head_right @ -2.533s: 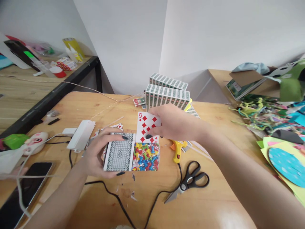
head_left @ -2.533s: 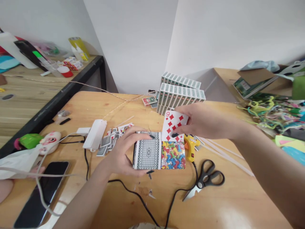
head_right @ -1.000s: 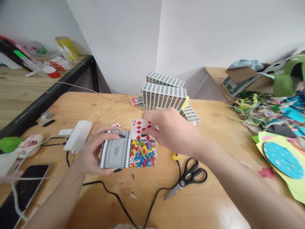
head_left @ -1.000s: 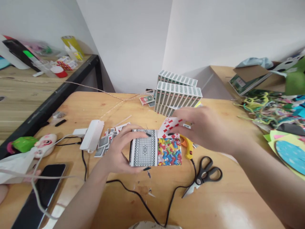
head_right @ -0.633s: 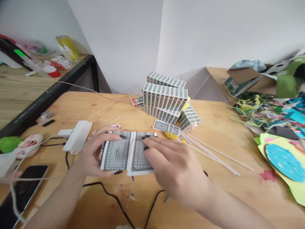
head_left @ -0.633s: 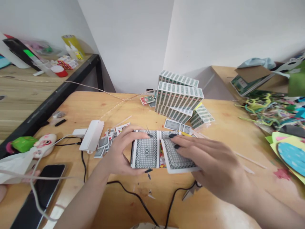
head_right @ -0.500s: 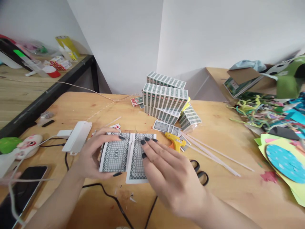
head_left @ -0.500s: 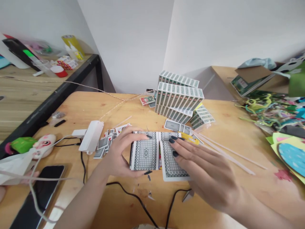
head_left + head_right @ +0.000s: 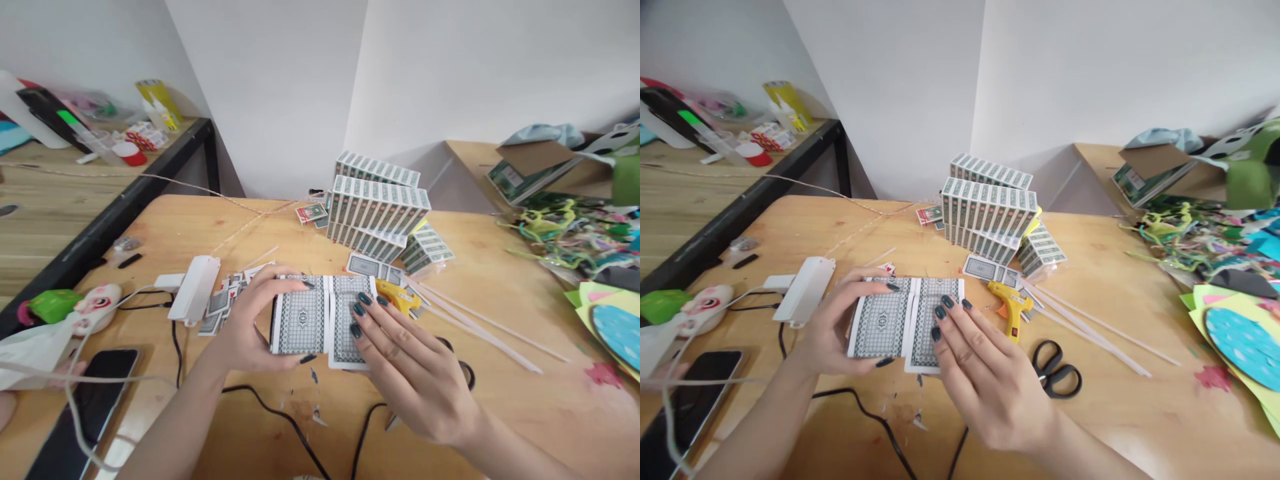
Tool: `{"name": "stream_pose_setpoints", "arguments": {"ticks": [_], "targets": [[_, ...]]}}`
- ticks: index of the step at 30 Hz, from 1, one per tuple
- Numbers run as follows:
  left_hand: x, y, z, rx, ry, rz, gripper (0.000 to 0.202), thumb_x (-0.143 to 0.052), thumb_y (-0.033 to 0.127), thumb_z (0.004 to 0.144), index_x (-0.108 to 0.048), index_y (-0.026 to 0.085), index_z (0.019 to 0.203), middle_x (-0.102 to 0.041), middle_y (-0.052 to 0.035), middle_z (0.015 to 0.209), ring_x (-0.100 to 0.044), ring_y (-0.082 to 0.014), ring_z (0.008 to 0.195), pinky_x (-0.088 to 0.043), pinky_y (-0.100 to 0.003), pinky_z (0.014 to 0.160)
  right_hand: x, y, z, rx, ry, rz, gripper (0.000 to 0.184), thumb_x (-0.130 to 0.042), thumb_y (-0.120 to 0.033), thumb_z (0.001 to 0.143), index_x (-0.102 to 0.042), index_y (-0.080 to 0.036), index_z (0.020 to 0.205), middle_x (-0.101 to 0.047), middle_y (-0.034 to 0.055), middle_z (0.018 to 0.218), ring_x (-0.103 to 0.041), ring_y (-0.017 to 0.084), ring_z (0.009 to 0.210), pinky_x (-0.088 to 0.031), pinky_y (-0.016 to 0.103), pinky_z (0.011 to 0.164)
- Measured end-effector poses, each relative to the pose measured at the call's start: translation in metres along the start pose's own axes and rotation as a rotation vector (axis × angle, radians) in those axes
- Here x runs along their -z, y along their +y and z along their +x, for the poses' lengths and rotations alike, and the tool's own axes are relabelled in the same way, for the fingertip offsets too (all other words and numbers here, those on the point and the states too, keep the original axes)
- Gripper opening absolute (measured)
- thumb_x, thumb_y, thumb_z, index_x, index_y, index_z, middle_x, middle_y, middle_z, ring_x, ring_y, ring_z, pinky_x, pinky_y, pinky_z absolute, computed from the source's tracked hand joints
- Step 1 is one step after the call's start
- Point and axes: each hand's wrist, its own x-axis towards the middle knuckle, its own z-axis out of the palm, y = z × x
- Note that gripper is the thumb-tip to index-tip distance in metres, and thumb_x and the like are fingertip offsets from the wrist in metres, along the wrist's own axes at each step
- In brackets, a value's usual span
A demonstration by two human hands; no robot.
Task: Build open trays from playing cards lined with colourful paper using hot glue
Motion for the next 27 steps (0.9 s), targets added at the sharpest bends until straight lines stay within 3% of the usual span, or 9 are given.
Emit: {"name": "stream_pose_setpoints", "arguments": {"ticks": [3, 6, 10, 15, 18, 21, 23, 25, 27], "targets": [[0.007, 0.008, 0.004, 0.053, -0.061, 0.028, 0.062, -0.069, 0.025, 0.061, -0.048, 0.021, 0.119, -0.046, -0.0142, 0.128, -0.045, -0.0314, 0.121, -0.042, -0.051, 0.099, -0.007, 0.004, -0.002, -0.017, 0.015, -0.004, 0.028, -0.050, -0.003, 0.082, -0.065, -0.006, 0.105, -0.065, 0.0174, 0.117, -0.044, 0.032, 0.126, -0.049, 0.050, 0.099], [0.015, 0.024, 0.013, 0.079, -0.147, 0.222, 0.064, -0.066, 0.022, 0.066, -0.045, 0.022, 0.126, -0.041, -0.0137, 0.138, -0.038, -0.0328, 0.129, -0.036, -0.053, 0.105, -0.015, 0.007, -0.004, -0.038, 0.078, 0.019, 0.031, -0.050, -0.003, 0.083, -0.063, -0.009, 0.110, -0.064, 0.0145, 0.119, -0.045, 0.029, 0.126, -0.050, 0.048, 0.099], [0.013, 0.043, 0.026, -0.057, -0.202, 0.447, 0.060, -0.066, 0.034, 0.072, -0.048, 0.019, 0.127, -0.054, -0.0110, 0.129, -0.044, -0.0323, 0.125, -0.022, -0.059, 0.112, -0.026, 0.008, -0.004, -0.055, 0.157, 0.073, 0.034, -0.055, -0.004, 0.081, -0.063, -0.011, 0.113, -0.064, 0.0135, 0.118, -0.050, 0.028, 0.122, -0.052, 0.046, 0.097], [-0.002, 0.044, 0.035, -0.102, -0.155, 0.511, 0.041, -0.057, 0.013, 0.076, -0.055, 0.016, 0.117, -0.063, -0.0089, 0.116, -0.056, -0.0243, 0.112, -0.039, -0.050, 0.106, -0.034, 0.006, -0.002, -0.180, 0.276, 0.198, 0.046, -0.060, -0.004, 0.078, -0.057, -0.017, 0.122, -0.068, 0.0106, 0.114, -0.057, 0.028, 0.116, -0.055, 0.044, 0.092], [-0.006, 0.044, 0.032, -0.142, -0.122, 0.528, 0.035, -0.055, 0.011, 0.078, -0.058, 0.015, 0.113, -0.066, -0.0089, 0.111, -0.058, -0.0233, 0.109, -0.042, -0.049, 0.104, -0.035, 0.010, -0.001, -0.400, 0.349, 0.297, 0.062, -0.068, -0.012, 0.073, -0.048, -0.018, 0.131, -0.055, 0.0145, 0.131, -0.049, 0.031, 0.125, -0.047, 0.050, 0.100], [-0.008, 0.045, 0.024, -0.183, -0.106, 0.552, 0.032, -0.055, 0.013, 0.079, -0.059, 0.014, 0.111, -0.067, -0.0093, 0.111, -0.059, -0.0239, 0.109, -0.042, -0.051, 0.104, -0.034, 0.017, -0.001, -0.596, 0.206, 0.528, 0.089, -0.073, -0.026, 0.070, -0.025, -0.018, 0.144, -0.034, 0.0183, 0.146, -0.035, 0.033, 0.134, -0.035, 0.054, 0.107], [-0.010, 0.046, 0.017, -0.212, -0.092, 0.563, 0.033, -0.056, 0.013, 0.079, -0.060, 0.013, 0.112, -0.067, -0.0098, 0.113, -0.059, -0.0242, 0.111, -0.042, -0.051, 0.104, -0.034, 0.020, -0.002, -0.636, 0.066, 0.716, 0.098, -0.075, -0.030, 0.068, -0.015, -0.020, 0.146, -0.032, 0.0185, 0.147, -0.036, 0.032, 0.134, -0.035, 0.052, 0.108], [-0.014, 0.047, 0.009, -0.238, -0.059, 0.570, 0.032, -0.058, 0.012, 0.078, -0.061, 0.012, 0.111, -0.068, -0.0097, 0.113, -0.059, -0.0241, 0.111, -0.041, -0.050, 0.104, -0.035, 0.019, -0.002, -0.648, -0.011, 0.821, 0.098, -0.077, -0.031, 0.066, -0.018, -0.021, 0.144, -0.033, 0.0179, 0.146, -0.038, 0.031, 0.133, -0.035, 0.049, 0.108], [-0.018, 0.049, 0.001, -0.262, 0.007, 0.580, 0.029, -0.059, 0.011, 0.078, -0.063, 0.013, 0.107, -0.070, -0.0079, 0.108, -0.060, -0.0226, 0.109, -0.041, -0.048, 0.104, -0.037, 0.016, -0.003, -0.657, 0.004, 0.854, 0.096, -0.079, -0.032, 0.063, -0.024, -0.021, 0.141, -0.033, 0.0181, 0.146, -0.039, 0.031, 0.132, -0.036, 0.048, 0.108]]}}
